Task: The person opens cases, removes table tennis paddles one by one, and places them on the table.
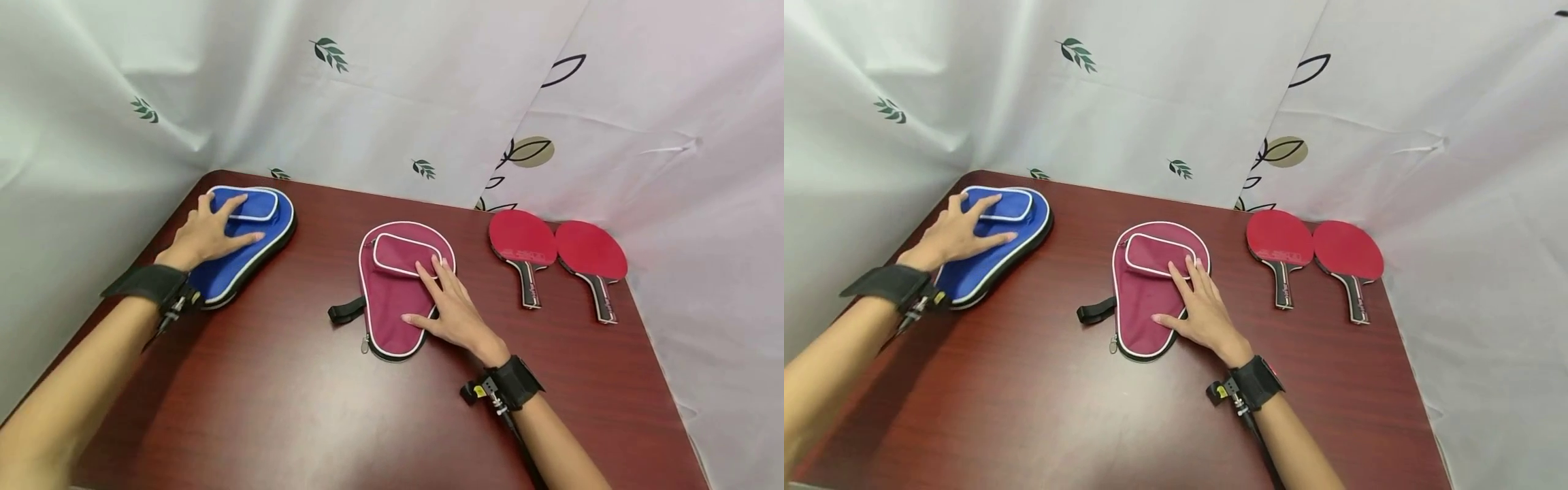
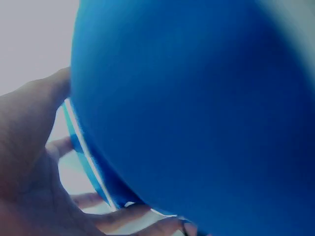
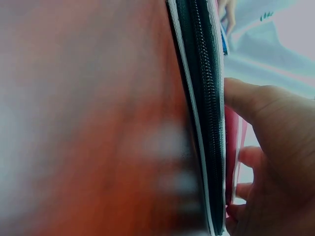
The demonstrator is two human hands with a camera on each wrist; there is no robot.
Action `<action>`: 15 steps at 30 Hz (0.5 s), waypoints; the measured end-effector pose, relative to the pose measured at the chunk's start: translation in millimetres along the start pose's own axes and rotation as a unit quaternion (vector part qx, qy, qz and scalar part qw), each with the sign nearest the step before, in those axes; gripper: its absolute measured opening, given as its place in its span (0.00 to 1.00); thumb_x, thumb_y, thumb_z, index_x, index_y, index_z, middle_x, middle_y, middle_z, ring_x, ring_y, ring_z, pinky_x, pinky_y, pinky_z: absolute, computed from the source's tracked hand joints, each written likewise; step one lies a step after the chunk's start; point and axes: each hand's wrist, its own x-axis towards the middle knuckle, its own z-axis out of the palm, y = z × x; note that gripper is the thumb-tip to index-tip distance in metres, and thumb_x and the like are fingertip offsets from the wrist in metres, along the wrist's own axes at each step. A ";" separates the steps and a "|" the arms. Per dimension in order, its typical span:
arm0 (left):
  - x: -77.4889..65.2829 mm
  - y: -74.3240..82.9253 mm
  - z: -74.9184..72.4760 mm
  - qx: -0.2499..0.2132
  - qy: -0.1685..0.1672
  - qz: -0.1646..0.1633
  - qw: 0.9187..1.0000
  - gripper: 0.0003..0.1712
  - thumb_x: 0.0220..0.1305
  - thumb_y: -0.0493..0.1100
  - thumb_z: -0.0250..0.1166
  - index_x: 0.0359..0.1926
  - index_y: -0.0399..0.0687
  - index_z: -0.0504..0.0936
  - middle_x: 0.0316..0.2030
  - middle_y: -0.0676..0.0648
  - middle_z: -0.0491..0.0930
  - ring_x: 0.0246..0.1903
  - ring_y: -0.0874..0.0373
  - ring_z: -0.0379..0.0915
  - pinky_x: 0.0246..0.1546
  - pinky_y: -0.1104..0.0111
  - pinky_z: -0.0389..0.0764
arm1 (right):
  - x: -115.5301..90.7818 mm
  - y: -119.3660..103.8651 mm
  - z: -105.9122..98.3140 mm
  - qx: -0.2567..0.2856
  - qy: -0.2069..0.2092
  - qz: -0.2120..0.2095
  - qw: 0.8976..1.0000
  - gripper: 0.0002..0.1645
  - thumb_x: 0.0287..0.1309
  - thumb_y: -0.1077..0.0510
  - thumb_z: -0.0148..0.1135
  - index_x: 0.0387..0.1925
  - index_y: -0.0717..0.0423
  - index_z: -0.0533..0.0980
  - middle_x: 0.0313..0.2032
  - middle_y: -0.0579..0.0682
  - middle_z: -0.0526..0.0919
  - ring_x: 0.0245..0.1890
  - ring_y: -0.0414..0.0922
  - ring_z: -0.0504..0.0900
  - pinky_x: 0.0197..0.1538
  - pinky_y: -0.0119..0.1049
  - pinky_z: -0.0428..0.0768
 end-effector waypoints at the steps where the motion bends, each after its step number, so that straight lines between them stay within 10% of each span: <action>1: -10.8 2.5 -0.7 0.007 -0.003 0.007 1.000 0.58 0.57 0.75 0.64 0.80 0.61 0.49 0.71 0.22 0.38 0.57 0.16 0.55 0.36 0.27 0.70 | 4.9 0.6 0.6 -0.003 -0.001 -0.001 1.000 0.60 0.56 0.34 0.70 0.80 0.47 0.50 0.79 0.59 0.41 0.78 0.59 0.39 0.72 0.66 0.49; 15: -195.5 90.9 24.6 0.036 0.021 0.125 0.991 0.56 0.44 0.78 0.72 0.74 0.67 0.66 0.60 0.32 0.59 0.43 0.36 0.74 0.17 0.58 0.75 | 122.9 -14.0 8.9 -0.055 -0.047 0.019 0.997 0.61 0.57 0.29 0.66 0.80 0.47 0.48 0.79 0.62 0.42 0.78 0.60 0.39 0.75 0.58 0.47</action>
